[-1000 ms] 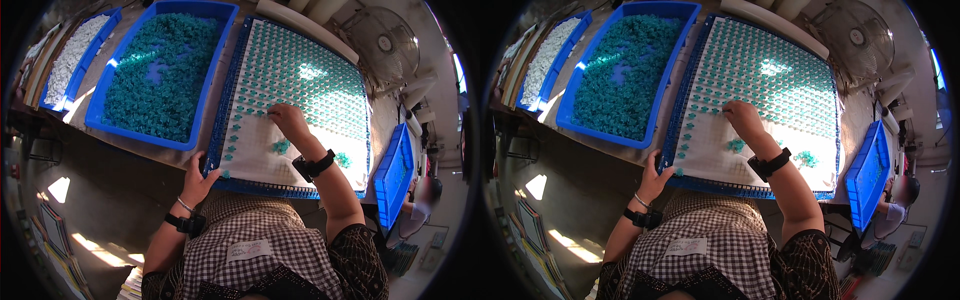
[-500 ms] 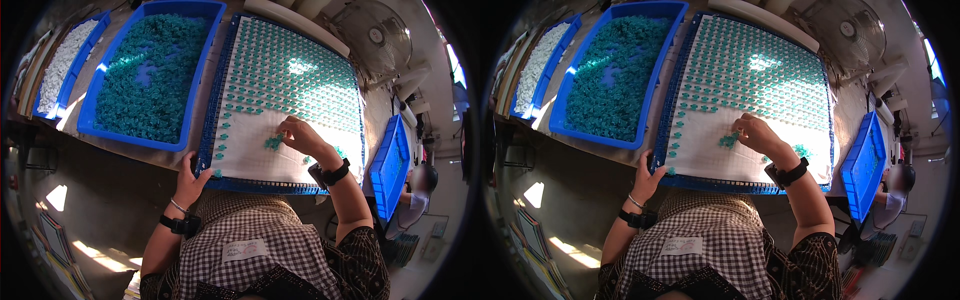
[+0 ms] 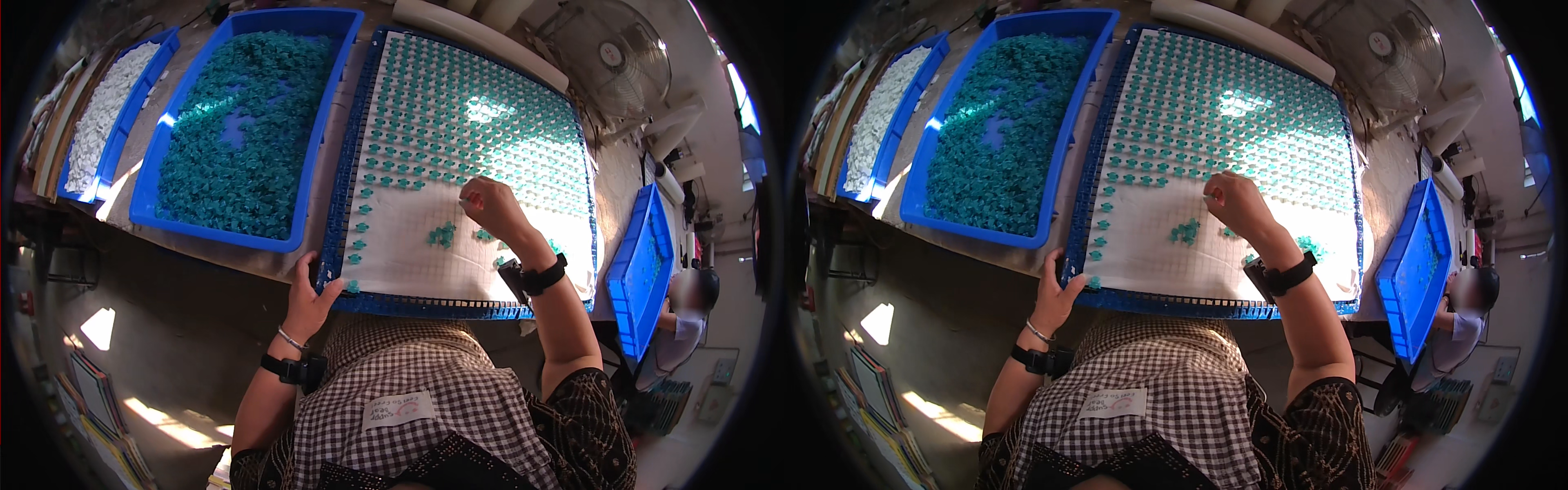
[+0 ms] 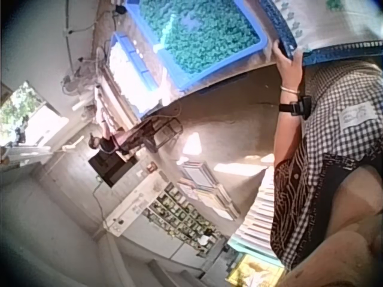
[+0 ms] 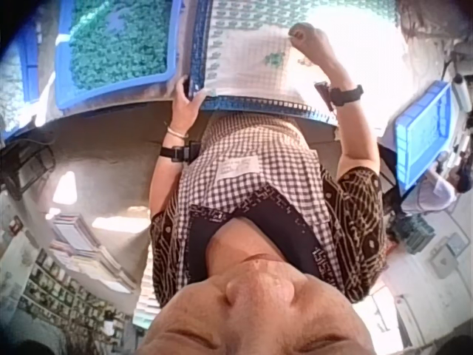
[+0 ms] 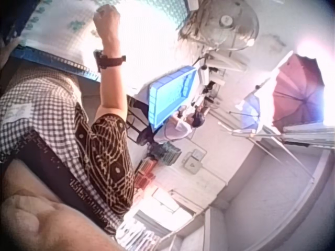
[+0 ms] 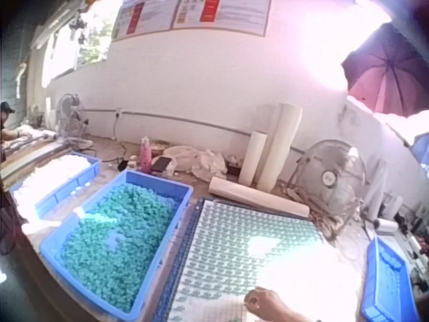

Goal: Sorting small blue plastic components and arranging them into a grid tray.

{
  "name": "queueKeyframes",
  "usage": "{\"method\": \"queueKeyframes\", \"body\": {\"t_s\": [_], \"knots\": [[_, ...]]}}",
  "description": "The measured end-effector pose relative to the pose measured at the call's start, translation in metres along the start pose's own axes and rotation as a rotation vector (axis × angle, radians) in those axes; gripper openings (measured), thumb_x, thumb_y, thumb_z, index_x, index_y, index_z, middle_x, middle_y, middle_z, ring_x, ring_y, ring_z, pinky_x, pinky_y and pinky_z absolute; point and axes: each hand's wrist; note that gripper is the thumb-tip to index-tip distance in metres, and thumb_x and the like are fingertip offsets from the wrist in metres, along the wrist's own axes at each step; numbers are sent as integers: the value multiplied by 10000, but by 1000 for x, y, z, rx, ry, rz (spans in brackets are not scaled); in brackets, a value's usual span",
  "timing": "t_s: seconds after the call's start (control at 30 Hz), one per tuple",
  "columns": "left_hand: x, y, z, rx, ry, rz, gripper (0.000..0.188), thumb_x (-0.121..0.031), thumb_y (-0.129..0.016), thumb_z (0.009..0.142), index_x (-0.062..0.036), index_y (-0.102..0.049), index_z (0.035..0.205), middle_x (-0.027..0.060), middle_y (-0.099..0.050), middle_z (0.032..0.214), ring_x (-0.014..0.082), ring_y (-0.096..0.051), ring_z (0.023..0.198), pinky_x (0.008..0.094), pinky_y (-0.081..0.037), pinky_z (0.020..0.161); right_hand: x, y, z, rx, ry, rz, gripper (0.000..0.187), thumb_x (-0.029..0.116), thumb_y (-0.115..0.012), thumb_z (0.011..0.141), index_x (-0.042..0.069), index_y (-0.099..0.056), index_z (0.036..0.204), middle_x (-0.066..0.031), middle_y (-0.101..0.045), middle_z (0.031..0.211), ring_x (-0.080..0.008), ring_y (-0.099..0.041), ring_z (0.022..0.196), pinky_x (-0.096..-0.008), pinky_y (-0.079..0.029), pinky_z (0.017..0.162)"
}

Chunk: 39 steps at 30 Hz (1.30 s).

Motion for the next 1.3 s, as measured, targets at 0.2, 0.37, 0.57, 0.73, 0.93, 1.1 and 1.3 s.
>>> {"method": "queueKeyframes", "body": {"t_s": [0.2,0.37,0.57,0.73,0.93,1.1,1.3], "knots": [[-4,0,3,8,-5,3,747,-420,-686,820,54,-348,1289,214,-509,1185,273,-535,1068,358,-435,913,8,-21,22,-72,31,155,143,66,-651,833,24,-685,965,-110,-665,905,-216,-663,809,-305,-535,735],[-5,0,0,1,14,-9,740,-416,-686,821,53,-351,1285,208,-515,1174,268,-539,1060,354,-439,906,13,-24,24,-44,7,88,168,66,-660,817,17,-680,976,-123,-664,911,-228,-663,803,-309,-533,735],[1,-1,0,2,8,-28,731,-409,-685,822,49,-348,1281,205,-514,1171,270,-540,1054,362,-437,907,10,-25,23,-67,36,78,148,97,-628,802,34,-676,927,-130,-662,889,-284,-646,791,-356,-516,719],[-4,-1,2,4,-7,-10,727,-410,-683,825,42,-345,1283,205,-516,1166,272,-541,1051,364,-438,905,12,-30,27,-98,26,68,148,76,-655,814,22,-670,951,-122,-669,906,-249,-662,796,-320,-526,720],[-5,-1,2,0,19,-26,739,-415,-686,823,44,-345,1291,204,-516,1167,274,-544,1043,367,-437,907,13,-34,28,-86,87,36,158,59,-651,806,40,-670,962,-107,-653,900,-239,-648,815,-326,-520,722],[1,-1,1,0,1,-7,748,-420,-685,822,50,-344,1293,210,-507,1182,275,-532,1065,366,-431,917,7,-7,8,33,96,70,210,18,-605,793,70,-673,984,-108,-628,925,-249,-628,804,-337,-515,720],[-1,0,1,1,-9,-1,742,-415,-681,826,52,-345,1293,214,-498,1193,289,-521,1085,370,-421,929,9,-6,-15,263,198,34,212,3,-600,789,70,-668,979,-97,-604,919,-219,-614,812,-313,-520,713]]}}
Point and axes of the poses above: each hand's wrist, its own z-axis towards the middle knuckle, its own y-axis out of the back of the hand, x = y × z
